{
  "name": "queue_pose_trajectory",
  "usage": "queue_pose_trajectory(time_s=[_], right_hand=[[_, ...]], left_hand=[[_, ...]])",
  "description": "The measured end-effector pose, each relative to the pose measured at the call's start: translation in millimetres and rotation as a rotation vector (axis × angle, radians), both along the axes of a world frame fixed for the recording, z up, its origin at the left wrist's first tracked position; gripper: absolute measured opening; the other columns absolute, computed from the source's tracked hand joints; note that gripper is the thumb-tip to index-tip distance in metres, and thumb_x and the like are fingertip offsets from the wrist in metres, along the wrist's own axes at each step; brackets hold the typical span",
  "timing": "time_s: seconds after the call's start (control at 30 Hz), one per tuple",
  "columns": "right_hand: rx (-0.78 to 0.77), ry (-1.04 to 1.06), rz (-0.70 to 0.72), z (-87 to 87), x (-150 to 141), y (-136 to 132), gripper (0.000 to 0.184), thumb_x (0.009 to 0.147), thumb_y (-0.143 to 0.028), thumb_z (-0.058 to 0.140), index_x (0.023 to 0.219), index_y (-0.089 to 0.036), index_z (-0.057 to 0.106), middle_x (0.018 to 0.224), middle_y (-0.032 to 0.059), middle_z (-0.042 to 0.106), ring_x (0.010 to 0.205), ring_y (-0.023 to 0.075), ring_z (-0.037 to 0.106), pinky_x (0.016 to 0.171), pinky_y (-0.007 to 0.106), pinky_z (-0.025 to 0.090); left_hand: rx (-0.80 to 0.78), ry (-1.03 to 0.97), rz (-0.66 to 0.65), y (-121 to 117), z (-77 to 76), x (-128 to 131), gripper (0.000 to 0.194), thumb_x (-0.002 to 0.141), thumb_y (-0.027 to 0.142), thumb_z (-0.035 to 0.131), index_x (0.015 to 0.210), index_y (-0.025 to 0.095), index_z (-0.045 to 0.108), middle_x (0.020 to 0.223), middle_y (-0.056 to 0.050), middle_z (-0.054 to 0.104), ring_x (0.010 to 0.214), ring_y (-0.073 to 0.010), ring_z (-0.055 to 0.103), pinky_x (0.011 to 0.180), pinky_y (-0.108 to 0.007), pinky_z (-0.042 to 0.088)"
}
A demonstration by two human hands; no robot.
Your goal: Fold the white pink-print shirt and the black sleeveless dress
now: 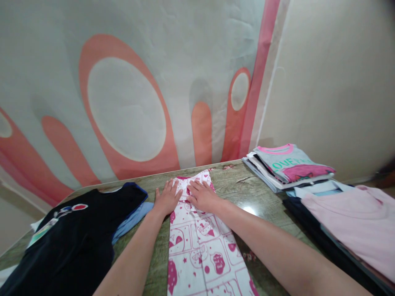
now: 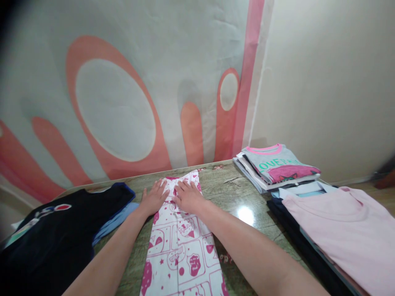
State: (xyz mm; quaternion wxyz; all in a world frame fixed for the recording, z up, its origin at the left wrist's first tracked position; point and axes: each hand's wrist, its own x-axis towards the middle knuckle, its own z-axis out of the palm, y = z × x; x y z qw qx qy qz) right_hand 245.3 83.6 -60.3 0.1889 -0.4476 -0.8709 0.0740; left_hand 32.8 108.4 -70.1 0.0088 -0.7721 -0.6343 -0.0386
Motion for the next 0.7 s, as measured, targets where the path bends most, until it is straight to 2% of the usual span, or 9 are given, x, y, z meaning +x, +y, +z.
queue_pose_trajectory(time_s=[0.1,0.23,0.37,0.53,0.63,0.7], right_hand=[[0.000,-0.009,-0.010,-0.2,-1.1,-1.2,0.057,0.098,-0.049,0.030,0.143,-0.016,0.039,0.153,0.0117,0.031,0.141,0.0262,0.025,0.115,0.047,0.015],[-0.011,-0.017,-0.007,0.9,-0.8,-1.6,0.057,0.098,-0.050,0.028,0.144,-0.017,0.038,0.153,0.0107,0.030,0.142,0.0260,0.024,0.115,0.046,0.014],[-0.031,-0.022,-0.001,1.3,-0.3,-1.1,0.058,0.098,-0.050,0.027,0.145,-0.017,0.037,0.154,0.0110,0.028,0.142,0.0259,0.022,0.115,0.046,0.014],[-0.046,-0.031,0.016,1.8,-0.5,0.0,0.059,0.098,-0.051,0.028,0.145,-0.017,0.035,0.155,0.0118,0.026,0.143,0.0265,0.022,0.115,0.047,0.014],[-0.056,-0.035,0.017,2.6,-0.6,-0.2,0.059,0.097,-0.051,0.029,0.145,-0.018,0.035,0.155,0.0114,0.027,0.142,0.0270,0.022,0.114,0.047,0.014],[-0.051,-0.023,0.021,3.0,0.2,0.0,0.058,0.097,-0.051,0.030,0.145,-0.018,0.036,0.154,0.0115,0.028,0.142,0.0274,0.023,0.114,0.048,0.015]], left_hand=[[0.008,-0.023,-0.007,-1.2,0.5,-0.7,0.061,0.096,0.052,0.022,0.151,0.024,0.021,0.158,-0.010,0.013,0.145,-0.0301,0.012,0.107,-0.068,0.012],[0.075,-0.096,0.014,-4.9,1.6,-1.3,0.062,0.097,0.050,0.023,0.152,0.021,0.018,0.157,-0.011,0.016,0.145,-0.0280,0.014,0.110,-0.062,0.015],[0.126,-0.173,0.016,-4.1,4.2,-4.4,0.053,0.098,0.037,0.027,0.148,0.019,0.028,0.155,-0.010,0.027,0.144,-0.0250,0.020,0.112,-0.055,0.021],[0.204,-0.337,0.047,15.0,10.7,-23.0,0.049,0.092,0.019,0.030,0.140,0.013,0.043,0.145,-0.010,0.046,0.136,-0.0199,0.038,0.112,-0.037,0.031],[0.124,-0.423,0.075,32.7,14.7,-35.9,0.046,0.090,0.017,0.032,0.130,0.016,0.054,0.131,-0.006,0.060,0.121,-0.0183,0.054,0.106,-0.034,0.040],[0.098,-0.431,0.058,42.1,15.4,-40.4,0.043,0.090,0.017,0.033,0.123,0.019,0.060,0.124,-0.004,0.065,0.116,-0.0178,0.058,0.103,-0.034,0.042]])
